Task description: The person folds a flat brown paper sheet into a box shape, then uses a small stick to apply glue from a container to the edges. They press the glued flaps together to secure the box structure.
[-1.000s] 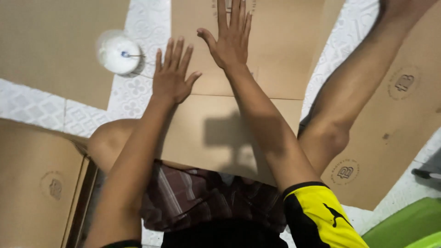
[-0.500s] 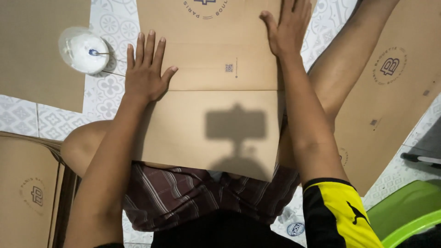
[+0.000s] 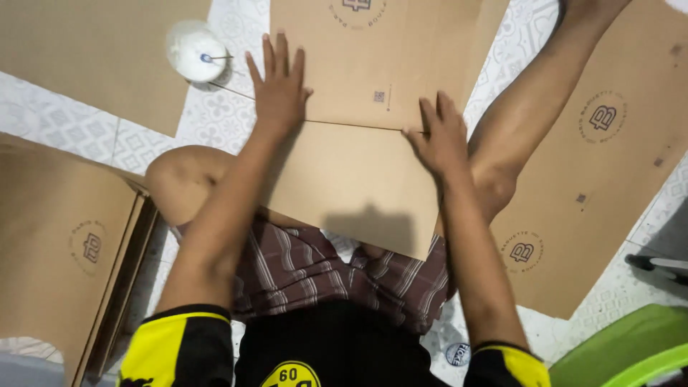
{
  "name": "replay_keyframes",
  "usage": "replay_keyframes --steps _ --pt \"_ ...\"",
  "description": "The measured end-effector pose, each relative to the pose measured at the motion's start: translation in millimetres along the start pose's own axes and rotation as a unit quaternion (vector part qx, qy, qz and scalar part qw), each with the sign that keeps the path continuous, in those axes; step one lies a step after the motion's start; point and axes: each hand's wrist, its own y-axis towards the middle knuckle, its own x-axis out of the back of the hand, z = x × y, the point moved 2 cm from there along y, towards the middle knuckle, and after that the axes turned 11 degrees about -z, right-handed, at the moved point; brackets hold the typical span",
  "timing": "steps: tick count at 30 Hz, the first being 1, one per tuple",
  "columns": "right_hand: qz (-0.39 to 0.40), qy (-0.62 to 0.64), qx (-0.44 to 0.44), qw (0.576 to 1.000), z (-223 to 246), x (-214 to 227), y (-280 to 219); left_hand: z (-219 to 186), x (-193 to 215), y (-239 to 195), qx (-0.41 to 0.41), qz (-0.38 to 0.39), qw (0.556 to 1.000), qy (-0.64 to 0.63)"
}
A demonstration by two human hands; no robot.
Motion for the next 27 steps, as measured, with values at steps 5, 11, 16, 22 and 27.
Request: replay_keyframes --steps 5,11,16,22,27 --pt "0.067 -0.053 -0.091 0.992 15 -1 -20 -57 -22 -63 0.179 0.041 0.920 -0.347" --pt "0.042 -0.135 -0.088 0.986 19 -7 -19 -122 -3 -107 0.363 0.216 0.540 -0.728" --pt "-0.005 -0.132 -0.020 0.991 17 -18 -42 -147 8 -88 0.401 0.149 0.511 -0.746" --pt "-0.029 0.071 -0.022 0.997 33 -6 -69 -139 0 -62 0.441 -0.016 0.581 -0.684" --pt "-0.318 0.270 -0.122 0.901 32 31 -82 -86 42 -66 0.336 -0.031 0.712 -0.616"
